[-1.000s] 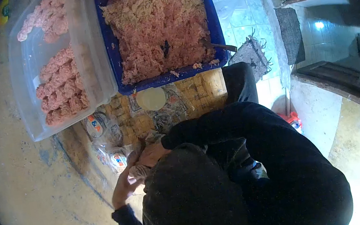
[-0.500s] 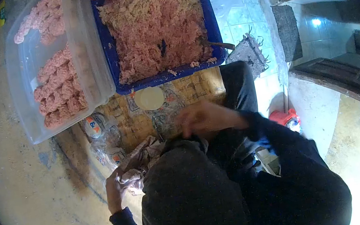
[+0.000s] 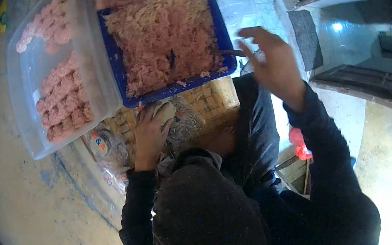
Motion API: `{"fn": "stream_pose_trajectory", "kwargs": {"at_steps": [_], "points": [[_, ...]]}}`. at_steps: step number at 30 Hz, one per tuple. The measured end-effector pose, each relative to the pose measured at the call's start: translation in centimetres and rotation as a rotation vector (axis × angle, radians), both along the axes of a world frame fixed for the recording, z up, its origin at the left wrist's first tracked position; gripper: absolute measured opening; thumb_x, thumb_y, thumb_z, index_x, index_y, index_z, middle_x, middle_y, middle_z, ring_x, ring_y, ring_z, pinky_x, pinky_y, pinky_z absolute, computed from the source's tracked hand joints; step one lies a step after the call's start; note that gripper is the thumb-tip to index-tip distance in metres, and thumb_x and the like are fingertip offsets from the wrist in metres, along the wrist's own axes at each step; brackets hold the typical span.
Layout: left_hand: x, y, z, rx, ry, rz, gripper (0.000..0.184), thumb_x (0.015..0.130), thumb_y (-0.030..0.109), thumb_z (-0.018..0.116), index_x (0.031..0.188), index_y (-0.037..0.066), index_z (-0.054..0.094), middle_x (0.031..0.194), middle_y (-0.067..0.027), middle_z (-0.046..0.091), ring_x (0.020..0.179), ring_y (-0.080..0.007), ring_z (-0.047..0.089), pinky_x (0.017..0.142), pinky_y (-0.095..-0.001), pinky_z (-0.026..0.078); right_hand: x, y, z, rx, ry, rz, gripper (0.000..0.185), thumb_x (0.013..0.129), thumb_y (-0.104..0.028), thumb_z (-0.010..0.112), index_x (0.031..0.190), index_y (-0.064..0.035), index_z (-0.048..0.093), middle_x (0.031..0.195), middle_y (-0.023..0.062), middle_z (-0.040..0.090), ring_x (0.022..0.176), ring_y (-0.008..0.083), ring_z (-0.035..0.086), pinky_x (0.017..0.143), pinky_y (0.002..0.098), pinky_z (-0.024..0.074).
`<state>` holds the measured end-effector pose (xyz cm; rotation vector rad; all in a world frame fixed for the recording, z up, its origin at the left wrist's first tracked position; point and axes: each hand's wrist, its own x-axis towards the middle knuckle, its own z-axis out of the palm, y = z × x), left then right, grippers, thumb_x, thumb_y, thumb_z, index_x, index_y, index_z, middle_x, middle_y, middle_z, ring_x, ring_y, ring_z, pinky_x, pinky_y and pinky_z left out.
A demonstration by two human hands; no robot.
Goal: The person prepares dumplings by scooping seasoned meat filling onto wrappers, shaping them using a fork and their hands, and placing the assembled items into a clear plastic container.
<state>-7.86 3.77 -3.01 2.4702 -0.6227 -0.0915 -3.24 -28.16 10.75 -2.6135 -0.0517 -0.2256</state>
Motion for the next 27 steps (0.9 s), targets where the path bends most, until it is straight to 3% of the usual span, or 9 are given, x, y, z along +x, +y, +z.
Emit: {"fn": "stream_pose_trajectory", "kwargs": {"at_steps": [2,5,9,13,16,18,19,21,27], "points": [[-0.4,-0.2,-2.9,0.026,-0.035,-0.032,0.028,0.083,0.017,0.076,0.111,0.012,0.071,0.117,-0.0065,0.067,0.112,-0.0348,0.062,0.099,-0.047,0.05,1.7,1.5,-0.2,-0.398,0.188,0.147,0.015,0.092,-0.016,0.065,0.092,-0.0033,0.072,0.089,0.019,0.073,0.08,0.0376,0.073,0.077,0.0444,0.0574],[-1.0,0.9,-5.5,0.046,-0.066,-0.063,0.025,0.083,0.017,0.075,0.107,0.012,0.073,0.118,-0.0048,0.067,0.114,-0.0335,0.061,0.102,-0.0469,0.049,3.4,2.7,-2.5,-0.647,0.311,0.426,0.012,0.083,-0.014,0.065,0.08,-0.0043,0.072,0.079,0.0179,0.071,0.077,0.0385,0.072,0.069,0.0465,0.0583],[-0.7,1.7,-5.4,-0.034,-0.133,-0.132,0.019,0.082,0.013,0.074,0.101,0.01,0.074,0.118,-0.0053,0.069,0.112,-0.0313,0.064,0.097,-0.0458,0.052,5.7,3.3,-6.5,-0.626,0.293,0.554,0.012,0.079,-0.011,0.063,0.076,-0.0025,0.072,0.073,0.0212,0.068,0.074,0.0373,0.072,0.064,0.048,0.0581],[-0.6,2.4,-3.6,-0.267,0.0,0.061,0.011,0.088,0.016,0.075,0.095,0.008,0.076,0.116,-0.0071,0.073,0.108,-0.0292,0.068,0.1,-0.0422,0.051,7.1,2.4,-3.6,-0.583,0.218,0.63,0.014,0.079,-0.014,0.064,0.077,-0.0018,0.072,0.073,0.0204,0.068,0.075,0.0379,0.071,0.065,0.0493,0.0574],[-1.7,3.3,-2.2,-0.649,0.414,0.281,0.013,0.096,0.017,0.068,0.103,0.006,0.071,0.118,-0.0092,0.073,0.105,-0.0231,0.069,0.099,-0.0392,0.052,7.0,5.2,0.5,-0.505,0.227,0.616,0.015,0.079,-0.015,0.064,0.077,-0.0018,0.072,0.074,0.0209,0.068,0.075,0.0399,0.071,0.066,0.05,0.0572],[-2.1,3.3,-1.5,-1.325,0.825,0.52,0.025,0.103,0.023,0.063,0.116,0.002,0.065,0.118,-0.0122,0.072,0.107,-0.0213,0.068,0.098,-0.037,0.052,7.9,7.4,-0.9,-0.357,0.242,0.683,0.015,0.079,-0.015,0.064,0.078,-0.0016,0.072,0.074,0.0211,0.068,0.076,0.0403,0.071,0.067,0.0506,0.0571],[-2.3,3.1,-1.2,-1.319,0.831,0.509,0.025,0.103,0.023,0.063,0.116,0.002,0.065,0.118,-0.0122,0.072,0.107,-0.0213,0.068,0.098,-0.037,0.052,8.3,8.8,-1.9,-0.203,0.26,0.757,0.016,0.079,-0.015,0.064,0.079,-0.0014,0.072,0.074,0.0213,0.068,0.076,0.0408,0.071,0.068,0.0512,0.0571],[-3.2,2.7,-0.5,-1.792,1.044,0.864,0.03,0.104,0.025,0.06,0.122,0.0,0.06,0.12,-0.0143,0.07,0.107,-0.0232,0.068,0.095,-0.0371,0.053,9.3,11.6,-5.1,-0.201,0.309,0.692,0.018,0.087,-0.016,0.062,0.083,-0.0005,0.07,0.075,0.0223,0.067,0.074,0.0427,0.068,0.07,0.0537,0.0538],[-5.4,3.8,1.3,-1.379,1.038,0.876,0.041,0.104,0.03,0.06,0.132,0.0,0.059,0.124,-0.0141,0.068,0.111,-0.024,0.068,0.095,-0.0376,0.055,9.5,15.9,-9.8,-0.167,0.192,0.743,0.022,0.084,-0.022,0.065,0.077,-0.0023,0.07,0.075,0.0221,0.067,0.073,0.0423,0.068,0.068,0.0532,0.0542]]}}
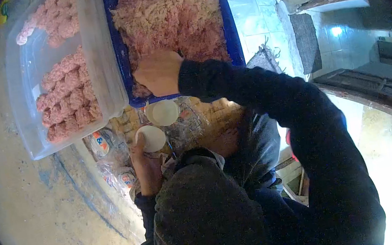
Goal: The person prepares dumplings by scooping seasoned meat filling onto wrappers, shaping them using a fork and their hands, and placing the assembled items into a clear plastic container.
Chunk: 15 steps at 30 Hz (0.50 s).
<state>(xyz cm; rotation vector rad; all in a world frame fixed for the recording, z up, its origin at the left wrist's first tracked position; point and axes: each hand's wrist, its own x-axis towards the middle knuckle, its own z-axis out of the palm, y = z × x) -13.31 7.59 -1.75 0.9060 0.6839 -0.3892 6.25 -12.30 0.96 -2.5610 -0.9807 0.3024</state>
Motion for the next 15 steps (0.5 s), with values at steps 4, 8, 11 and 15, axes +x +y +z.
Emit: {"fn": "stream_pose_trajectory", "kwargs": {"at_steps": [4,8,11,15], "points": [[-0.3,-0.4,-0.4,-0.057,0.072,0.097,0.045,0.103,0.029,0.061,0.137,-0.001,0.057,0.125,-0.0142,0.068,0.112,-0.0247,0.068,0.092,-0.0374,0.056,1.5,-1.9,2.1,-0.115,0.153,0.065,0.025,0.084,-0.025,0.065,0.076,-0.0015,0.07,0.078,0.0218,0.068,0.076,0.0423,0.069,0.069,0.054,0.0545],[-0.7,-0.2,0.7,-0.12,0.091,0.128,0.043,0.102,0.026,0.061,0.135,-0.002,0.057,0.127,-0.0149,0.067,0.113,-0.0252,0.068,0.092,-0.0373,0.056,1.0,-1.3,-1.2,-0.144,0.069,0.031,0.025,0.086,-0.025,0.066,0.078,-0.0016,0.07,0.078,0.0224,0.067,0.078,0.0426,0.069,0.071,0.0545,0.0546],[-1.3,0.4,0.4,-0.074,0.116,0.158,0.042,0.102,0.024,0.062,0.132,-0.004,0.057,0.127,-0.0153,0.067,0.114,-0.0258,0.067,0.095,-0.0378,0.056,0.2,-1.3,-0.3,-0.085,0.107,0.134,0.025,0.087,-0.026,0.065,0.079,-0.0022,0.071,0.076,0.0228,0.067,0.076,0.0433,0.068,0.07,0.055,0.0546],[-1.4,0.3,0.2,-0.136,0.096,0.234,0.039,0.1,0.02,0.065,0.13,-0.005,0.058,0.126,-0.0154,0.067,0.114,-0.0266,0.068,0.096,-0.0385,0.056,1.6,-4.2,-0.2,-0.009,0.099,0.108,0.024,0.087,-0.024,0.066,0.081,-0.0022,0.071,0.078,0.0223,0.067,0.076,0.0424,0.068,0.07,0.0545,0.0547]]}}
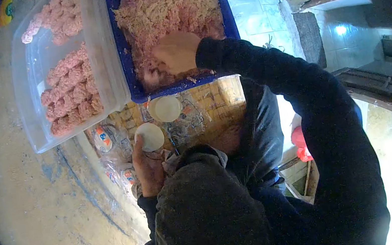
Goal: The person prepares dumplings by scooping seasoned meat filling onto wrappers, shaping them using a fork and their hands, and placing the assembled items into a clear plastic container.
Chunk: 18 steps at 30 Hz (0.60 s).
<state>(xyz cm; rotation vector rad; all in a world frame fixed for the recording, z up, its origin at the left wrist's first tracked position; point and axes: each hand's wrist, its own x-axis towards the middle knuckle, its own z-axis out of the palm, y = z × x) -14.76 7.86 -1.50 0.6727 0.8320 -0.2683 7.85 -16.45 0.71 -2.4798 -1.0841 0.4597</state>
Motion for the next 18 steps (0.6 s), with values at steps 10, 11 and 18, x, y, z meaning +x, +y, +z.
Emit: {"fn": "stream_pose_trajectory", "kwargs": {"at_steps": [10,11,18], "points": [[1.4,-2.2,2.7,0.074,0.004,-0.121,0.045,0.103,0.026,0.06,0.135,-0.006,0.056,0.126,-0.0152,0.068,0.114,-0.0269,0.068,0.099,-0.0401,0.055,-2.1,-0.7,2.1,0.183,0.308,-0.097,0.023,0.093,-0.022,0.068,0.086,-0.0003,0.073,0.073,0.0197,0.066,0.063,0.0382,0.063,0.063,0.049,0.0497],[2.1,-2.9,3.5,0.047,-0.045,-0.083,0.045,0.104,0.026,0.057,0.136,-0.006,0.054,0.129,-0.0154,0.066,0.117,-0.0269,0.066,0.101,-0.0406,0.053,-3.1,-1.3,3.2,0.32,0.284,-0.136,0.019,0.095,-0.017,0.067,0.091,0.0,0.074,0.075,0.0189,0.067,0.061,0.0373,0.062,0.062,0.0481,0.0486],[8.3,-7.1,6.2,-0.516,-0.492,0.013,0.045,0.111,0.028,0.039,0.142,-0.003,0.049,0.139,-0.0183,0.06,0.13,-0.0287,0.057,0.114,-0.0429,0.042,-13.7,-1.1,5.8,0.388,-0.04,-0.429,0.059,0.079,-0.007,0.068,0.137,-0.0083,0.062,0.093,0.0174,0.062,0.087,0.0385,0.063,0.076,0.0461,0.0521]]}}
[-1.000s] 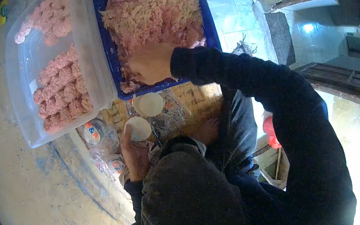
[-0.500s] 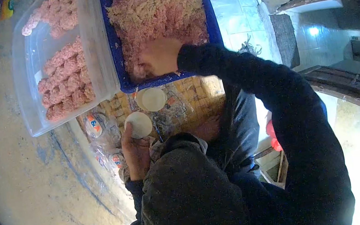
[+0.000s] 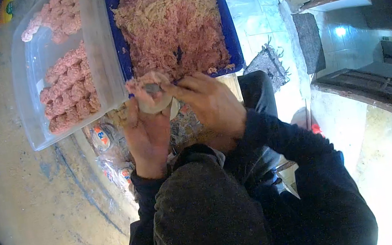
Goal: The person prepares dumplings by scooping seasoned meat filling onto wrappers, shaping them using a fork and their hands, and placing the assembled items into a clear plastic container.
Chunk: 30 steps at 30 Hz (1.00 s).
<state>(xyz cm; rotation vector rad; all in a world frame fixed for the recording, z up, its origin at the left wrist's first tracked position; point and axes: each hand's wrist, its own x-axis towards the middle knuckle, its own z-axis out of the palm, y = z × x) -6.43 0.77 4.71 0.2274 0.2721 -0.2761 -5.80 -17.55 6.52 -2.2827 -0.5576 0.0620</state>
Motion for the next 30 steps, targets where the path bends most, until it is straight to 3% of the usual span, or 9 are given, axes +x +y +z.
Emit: {"fn": "stream_pose_trajectory", "kwargs": {"at_steps": [1,3,8,11,12,13,16,19,30], "points": [[0.6,-0.3,0.0,0.0,-0.001,-0.004,0.045,0.111,0.028,0.039,0.142,-0.003,0.049,0.139,-0.0183,0.06,0.13,-0.0287,0.057,0.114,-0.0429,0.042,-0.9,0.1,-0.6,0.011,-0.085,-0.034,0.069,0.075,-0.005,0.069,0.143,-0.0085,0.058,0.098,0.0159,0.06,0.092,0.0386,0.061,0.08,0.046,0.0523],[1.1,-0.7,0.1,0.163,0.159,-0.028,0.047,0.112,0.031,0.038,0.141,-0.003,0.05,0.138,-0.0194,0.061,0.129,-0.0297,0.058,0.114,-0.0429,0.043,-2.1,0.2,-0.9,0.02,-0.039,-0.045,0.067,0.075,-0.002,0.069,0.141,-0.0065,0.058,0.099,0.0153,0.06,0.094,0.0383,0.061,0.082,0.0461,0.0521],[0.4,0.8,-1.3,0.198,0.115,-0.043,0.046,0.111,0.032,0.042,0.139,-0.004,0.052,0.135,-0.0192,0.062,0.128,-0.0292,0.059,0.113,-0.0429,0.045,-2.6,-1.2,-1.3,0.038,-0.089,0.019,0.067,0.076,0.002,0.068,0.142,-0.0057,0.058,0.101,0.0136,0.061,0.098,0.0347,0.063,0.083,0.0429,0.054],[0.2,1.4,-1.1,0.307,0.115,0.022,0.047,0.11,0.032,0.045,0.139,-0.004,0.052,0.135,-0.019,0.062,0.128,-0.0288,0.059,0.113,-0.0427,0.045,-2.9,-2.3,1.5,-0.093,0.176,0.046,0.051,0.083,0.0,0.069,0.134,-0.0045,0.064,0.104,0.0147,0.068,0.094,0.0328,0.068,0.08,0.0382,0.0562],[0.3,1.5,-0.8,0.434,0.155,0.064,0.046,0.11,0.032,0.047,0.139,-0.004,0.052,0.135,-0.0189,0.062,0.128,-0.0284,0.059,0.113,-0.0424,0.046,-3.1,-2.3,1.8,0.065,0.24,-0.06,0.039,0.087,-0.003,0.069,0.126,-0.0032,0.068,0.103,0.0166,0.071,0.091,0.0319,0.071,0.077,0.0369,0.0567],[0.2,1.4,-0.6,0.433,0.155,0.071,0.046,0.11,0.032,0.047,0.139,-0.004,0.052,0.135,-0.0189,0.062,0.128,-0.0284,0.059,0.113,-0.0424,0.046,-3.0,-2.3,2.3,0.223,0.303,-0.171,0.029,0.091,-0.006,0.069,0.119,-0.0018,0.071,0.102,0.0185,0.074,0.088,0.0311,0.073,0.075,0.0355,0.0571],[-0.2,0.7,-0.3,0.396,0.055,-0.013,0.046,0.109,0.031,0.049,0.138,-0.004,0.052,0.137,-0.0188,0.061,0.128,-0.0282,0.059,0.112,-0.042,0.047,-1.1,-0.6,3.2,0.263,0.33,-0.153,0.016,0.096,-0.01,0.067,0.106,0.0009,0.075,0.092,0.0205,0.075,0.081,0.0309,0.075,0.072,0.0357,0.0567],[-1.0,0.7,-1.0,0.357,0.019,-0.106,0.046,0.107,0.028,0.055,0.142,-0.001,0.049,0.139,-0.0157,0.058,0.132,-0.0276,0.055,0.115,-0.0405,0.043,0.8,-0.9,2.7,0.227,0.386,-0.118,0.018,0.095,-0.013,0.069,0.104,0.0018,0.075,0.086,0.0181,0.075,0.078,0.0282,0.075,0.071,0.0352,0.0565],[-0.3,0.8,-2.6,0.141,0.154,0.155,0.039,0.109,0.019,0.049,0.142,-0.003,0.048,0.142,-0.0161,0.056,0.133,-0.0282,0.053,0.117,-0.0412,0.041,-1.4,1.1,3.7,0.174,0.273,-0.168,0.017,0.094,-0.015,0.068,0.093,0.0008,0.073,0.075,0.0191,0.068,0.066,0.0348,0.068,0.061,0.0429,0.0504]]}}
